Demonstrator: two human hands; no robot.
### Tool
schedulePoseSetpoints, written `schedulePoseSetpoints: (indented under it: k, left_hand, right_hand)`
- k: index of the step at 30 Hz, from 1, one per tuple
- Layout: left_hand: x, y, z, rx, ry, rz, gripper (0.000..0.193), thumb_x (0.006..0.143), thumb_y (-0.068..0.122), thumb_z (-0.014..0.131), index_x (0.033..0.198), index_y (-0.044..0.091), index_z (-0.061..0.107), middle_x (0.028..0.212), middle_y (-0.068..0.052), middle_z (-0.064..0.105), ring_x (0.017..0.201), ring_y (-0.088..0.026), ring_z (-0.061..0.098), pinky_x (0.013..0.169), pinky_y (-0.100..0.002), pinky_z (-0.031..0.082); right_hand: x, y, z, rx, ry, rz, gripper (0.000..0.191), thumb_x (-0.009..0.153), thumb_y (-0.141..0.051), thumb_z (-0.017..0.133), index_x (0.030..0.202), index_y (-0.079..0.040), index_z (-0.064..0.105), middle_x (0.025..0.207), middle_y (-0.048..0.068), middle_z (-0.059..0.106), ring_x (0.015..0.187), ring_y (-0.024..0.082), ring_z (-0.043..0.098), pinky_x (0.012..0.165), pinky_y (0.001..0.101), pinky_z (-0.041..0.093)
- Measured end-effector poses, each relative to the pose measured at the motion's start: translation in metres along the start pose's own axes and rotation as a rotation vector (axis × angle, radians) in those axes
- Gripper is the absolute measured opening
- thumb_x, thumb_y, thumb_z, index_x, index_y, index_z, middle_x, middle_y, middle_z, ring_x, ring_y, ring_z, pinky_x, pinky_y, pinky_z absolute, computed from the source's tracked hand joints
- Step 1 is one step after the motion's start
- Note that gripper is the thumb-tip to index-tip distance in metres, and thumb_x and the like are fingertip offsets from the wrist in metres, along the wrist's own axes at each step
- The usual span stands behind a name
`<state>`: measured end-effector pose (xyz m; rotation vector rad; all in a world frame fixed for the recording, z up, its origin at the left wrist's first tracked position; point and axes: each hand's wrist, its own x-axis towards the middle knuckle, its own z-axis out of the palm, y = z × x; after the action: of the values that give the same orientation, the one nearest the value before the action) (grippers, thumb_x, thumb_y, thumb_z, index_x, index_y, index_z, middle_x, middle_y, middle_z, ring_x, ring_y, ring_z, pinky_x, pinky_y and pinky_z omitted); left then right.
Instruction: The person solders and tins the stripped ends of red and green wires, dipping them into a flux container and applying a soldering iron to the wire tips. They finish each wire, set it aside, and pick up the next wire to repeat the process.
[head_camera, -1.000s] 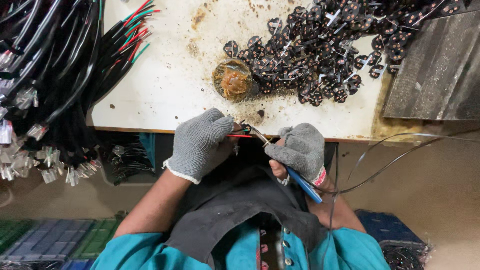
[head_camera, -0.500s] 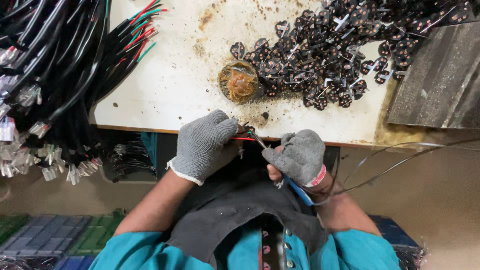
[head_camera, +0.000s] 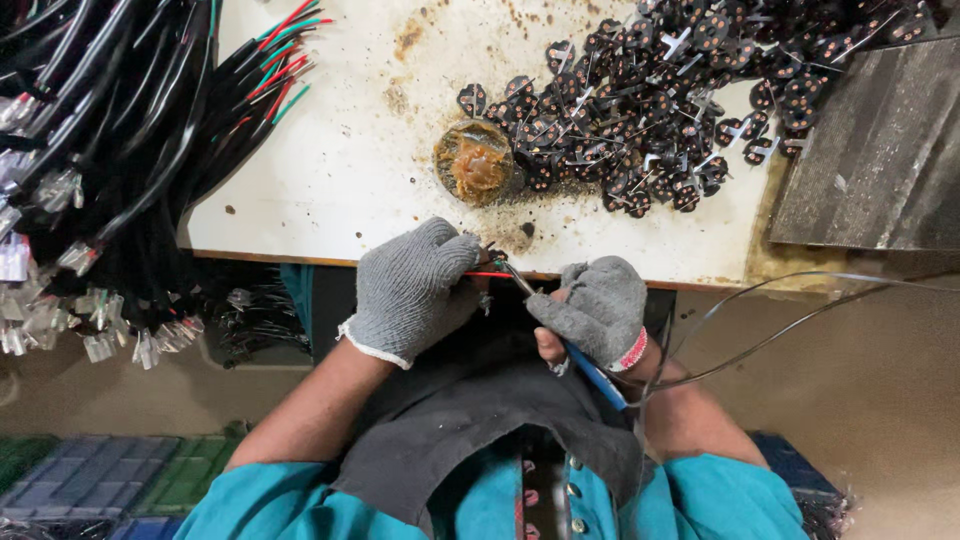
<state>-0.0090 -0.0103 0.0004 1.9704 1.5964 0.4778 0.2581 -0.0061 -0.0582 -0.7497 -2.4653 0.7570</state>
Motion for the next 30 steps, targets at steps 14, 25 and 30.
schedulePoseSetpoints:
  k: [14,25,30]
  left_hand:
    - [0.002,0.002,0.002,0.002,0.020,-0.018,0.026,0.074,0.035,0.084,0.088,0.020,0.067,0.081,-0.006,0.060,0.068,-0.030,0.064,0.055,-0.044,0.048]
    - [0.003,0.001,-0.001,-0.007,0.050,0.031,0.021,0.074,0.024,0.080,0.090,0.019,0.067,0.081,-0.006,0.059,0.070,-0.029,0.065,0.056,-0.043,0.049]
    - [0.003,0.002,-0.001,-0.002,0.035,-0.007,0.021,0.072,0.024,0.080,0.088,0.018,0.067,0.079,-0.007,0.059,0.067,-0.030,0.064,0.055,-0.044,0.049]
  right_hand:
    - [0.018,-0.011,-0.010,0.142,-0.046,0.333,0.014,0.077,-0.032,0.075,0.074,-0.019,0.077,0.059,-0.001,0.065,0.056,0.022,0.065,0.056,0.0384,0.048]
    - [0.032,-0.014,-0.019,-0.083,0.174,-0.032,0.020,0.085,-0.030,0.069,0.080,-0.014,0.081,0.059,0.004,0.063,0.057,0.025,0.064,0.057,0.0387,0.046]
    - [0.020,-0.012,-0.012,0.318,-0.113,0.395,0.012,0.090,-0.030,0.079,0.082,-0.024,0.074,0.062,-0.003,0.069,0.055,0.014,0.069,0.055,0.0326,0.051]
